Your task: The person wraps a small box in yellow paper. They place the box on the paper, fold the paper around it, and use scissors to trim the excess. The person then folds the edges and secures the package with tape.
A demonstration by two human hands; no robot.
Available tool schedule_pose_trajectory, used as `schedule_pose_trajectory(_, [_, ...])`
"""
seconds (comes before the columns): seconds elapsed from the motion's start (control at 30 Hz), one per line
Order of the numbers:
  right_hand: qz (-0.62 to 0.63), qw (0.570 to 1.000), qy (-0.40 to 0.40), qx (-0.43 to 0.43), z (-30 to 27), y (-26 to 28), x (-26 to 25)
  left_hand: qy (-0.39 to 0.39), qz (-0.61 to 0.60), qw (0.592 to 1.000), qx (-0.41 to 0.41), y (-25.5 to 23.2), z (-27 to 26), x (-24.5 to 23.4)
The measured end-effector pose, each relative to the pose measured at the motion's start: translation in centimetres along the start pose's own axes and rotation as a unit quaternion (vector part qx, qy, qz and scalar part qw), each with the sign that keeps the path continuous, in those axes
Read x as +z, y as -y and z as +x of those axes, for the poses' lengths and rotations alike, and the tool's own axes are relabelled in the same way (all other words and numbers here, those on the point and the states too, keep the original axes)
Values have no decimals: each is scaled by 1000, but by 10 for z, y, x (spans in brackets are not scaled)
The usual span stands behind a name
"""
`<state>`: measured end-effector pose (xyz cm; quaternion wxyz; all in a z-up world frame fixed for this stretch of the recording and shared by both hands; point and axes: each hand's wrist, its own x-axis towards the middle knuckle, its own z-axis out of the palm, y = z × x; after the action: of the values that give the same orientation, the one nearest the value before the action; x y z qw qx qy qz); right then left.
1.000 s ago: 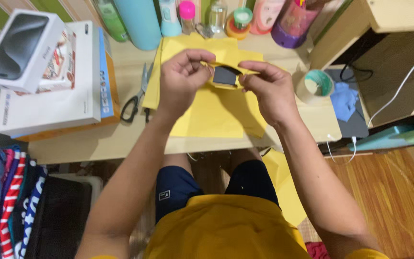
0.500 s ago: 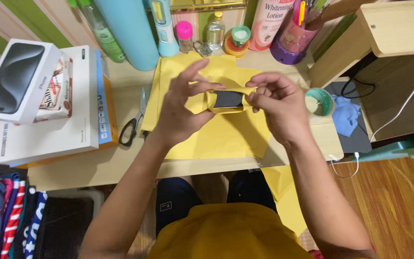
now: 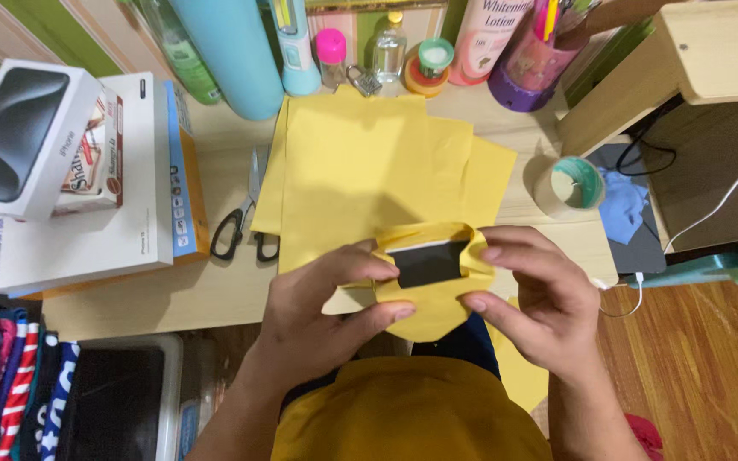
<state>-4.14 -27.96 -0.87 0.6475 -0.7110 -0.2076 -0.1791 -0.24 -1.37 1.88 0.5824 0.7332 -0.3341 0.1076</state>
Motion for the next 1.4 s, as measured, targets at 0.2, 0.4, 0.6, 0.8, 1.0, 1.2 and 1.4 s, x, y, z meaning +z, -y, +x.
schedule_pose_trajectory(0.2, [-56, 996, 48, -60, -11, -11, 16, 12, 0, 1000, -12, -12, -6, 6])
schedule_pose_trajectory(0.4, [-53, 994, 31, -87, -18, -19, 28, -5, -13, 999, 42, -15, -6, 9])
schedule_pose_trajectory(0.6, [-13, 995, -90, -49, -32, -23, 57, -90, -55, 994, 31, -16, -12, 40])
schedule_pose_trajectory(0.8, [-22, 994, -107, -27, -30, -21, 62, -137, -233, 958, -93, -21, -19, 57])
schedule_pose_trajectory(1.0, [-40, 988, -42, -146, -16, -18, 59, -155, -261, 951, -57, -24, -19, 58])
schedule_pose_trajectory(1.2, [-101, 987, -4, -127, -25, -10, 45, -127, -192, 972, -49, -34, -27, 55])
schedule_pose_trajectory(1.4, [-82, 985, -22, -148, -22, -13, 46, -108, -169, 979, -27, -42, -26, 46])
